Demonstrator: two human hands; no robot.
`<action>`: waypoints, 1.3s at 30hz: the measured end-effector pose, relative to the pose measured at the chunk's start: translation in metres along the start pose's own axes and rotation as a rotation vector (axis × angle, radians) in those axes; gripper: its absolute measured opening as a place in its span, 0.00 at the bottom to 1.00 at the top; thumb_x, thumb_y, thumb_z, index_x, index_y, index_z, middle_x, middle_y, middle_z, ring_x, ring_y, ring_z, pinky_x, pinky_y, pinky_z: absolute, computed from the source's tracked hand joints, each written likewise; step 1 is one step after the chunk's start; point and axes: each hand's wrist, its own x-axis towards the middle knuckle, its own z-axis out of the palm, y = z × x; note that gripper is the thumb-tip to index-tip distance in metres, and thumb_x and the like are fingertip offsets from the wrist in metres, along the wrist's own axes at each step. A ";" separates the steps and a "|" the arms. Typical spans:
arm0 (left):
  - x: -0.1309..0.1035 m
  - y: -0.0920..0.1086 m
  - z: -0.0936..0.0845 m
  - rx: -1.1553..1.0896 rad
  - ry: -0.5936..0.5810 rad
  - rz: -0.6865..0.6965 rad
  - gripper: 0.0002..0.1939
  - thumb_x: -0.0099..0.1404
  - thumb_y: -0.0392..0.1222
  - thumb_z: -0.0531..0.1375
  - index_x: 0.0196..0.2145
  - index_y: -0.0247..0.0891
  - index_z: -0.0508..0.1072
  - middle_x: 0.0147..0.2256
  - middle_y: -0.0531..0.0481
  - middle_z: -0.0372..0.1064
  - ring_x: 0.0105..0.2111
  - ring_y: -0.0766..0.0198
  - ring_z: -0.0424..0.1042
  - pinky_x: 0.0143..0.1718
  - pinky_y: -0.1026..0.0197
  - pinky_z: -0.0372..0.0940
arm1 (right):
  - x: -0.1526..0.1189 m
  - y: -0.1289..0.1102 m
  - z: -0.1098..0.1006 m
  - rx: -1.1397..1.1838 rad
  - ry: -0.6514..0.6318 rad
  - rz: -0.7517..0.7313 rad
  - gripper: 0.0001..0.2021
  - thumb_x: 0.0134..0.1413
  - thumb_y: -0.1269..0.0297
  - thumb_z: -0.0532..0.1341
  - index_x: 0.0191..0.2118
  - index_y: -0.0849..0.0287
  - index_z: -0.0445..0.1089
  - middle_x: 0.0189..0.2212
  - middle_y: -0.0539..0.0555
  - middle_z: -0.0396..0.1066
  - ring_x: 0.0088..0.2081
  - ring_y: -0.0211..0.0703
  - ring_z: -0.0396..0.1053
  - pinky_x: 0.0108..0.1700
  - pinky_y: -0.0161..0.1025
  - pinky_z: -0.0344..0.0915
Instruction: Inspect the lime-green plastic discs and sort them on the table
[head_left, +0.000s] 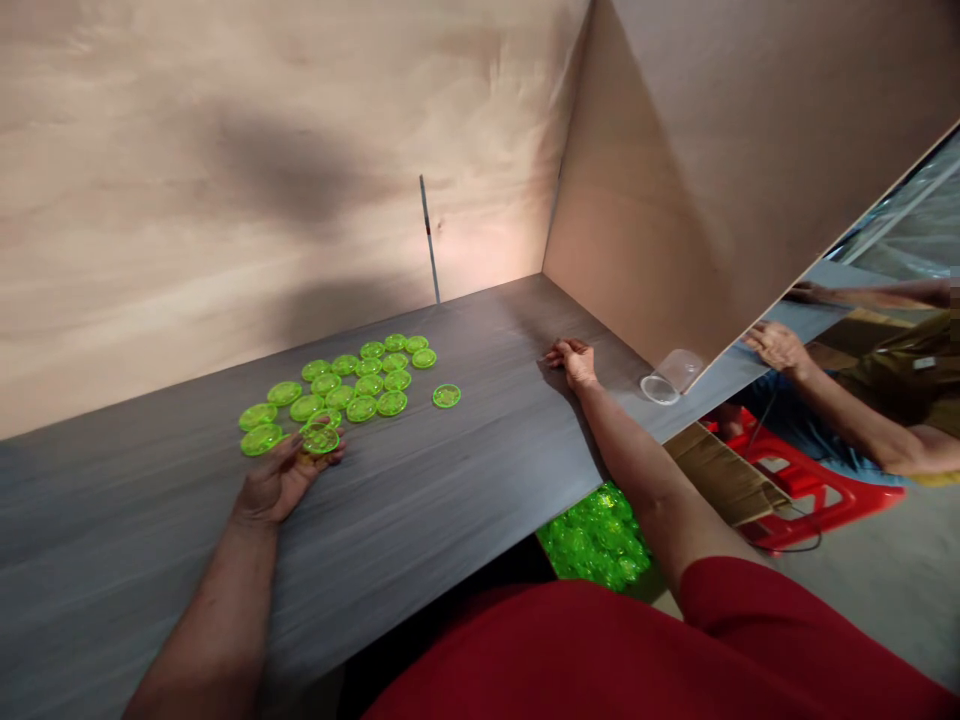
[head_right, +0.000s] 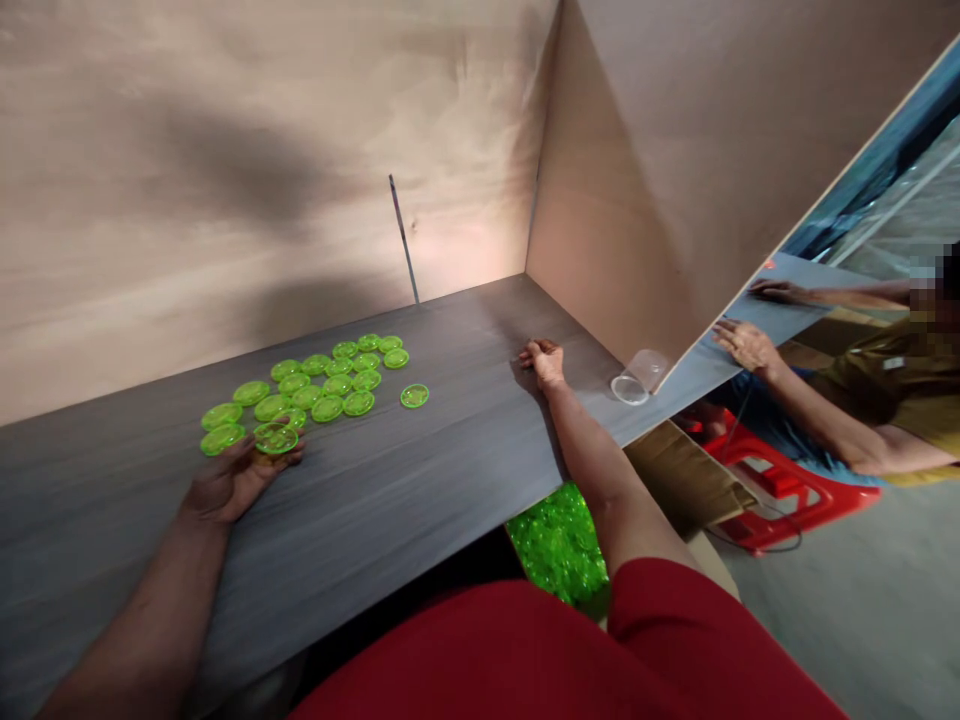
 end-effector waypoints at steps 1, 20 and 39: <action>0.000 0.001 0.001 -0.003 0.002 0.003 0.29 0.50 0.47 0.79 0.49 0.32 0.86 0.43 0.33 0.87 0.41 0.43 0.86 0.42 0.50 0.84 | 0.002 0.000 -0.003 0.016 0.023 0.002 0.11 0.54 0.63 0.72 0.31 0.52 0.67 0.19 0.47 0.72 0.19 0.37 0.67 0.23 0.33 0.68; -0.010 0.002 0.011 0.061 -0.135 -0.029 0.21 0.53 0.46 0.82 0.43 0.35 0.89 0.42 0.36 0.89 0.38 0.46 0.88 0.38 0.52 0.84 | 0.004 0.003 -0.009 0.011 0.068 0.003 0.07 0.47 0.65 0.71 0.30 0.54 0.71 0.18 0.48 0.75 0.18 0.37 0.67 0.22 0.31 0.66; -0.015 0.004 0.010 0.047 -0.145 -0.043 0.37 0.55 0.36 0.75 0.64 0.33 0.82 0.42 0.36 0.88 0.44 0.36 0.89 0.48 0.39 0.86 | 0.001 -0.002 -0.008 -0.038 0.083 -0.003 0.05 0.49 0.72 0.68 0.28 0.57 0.72 0.18 0.48 0.74 0.17 0.36 0.67 0.21 0.31 0.67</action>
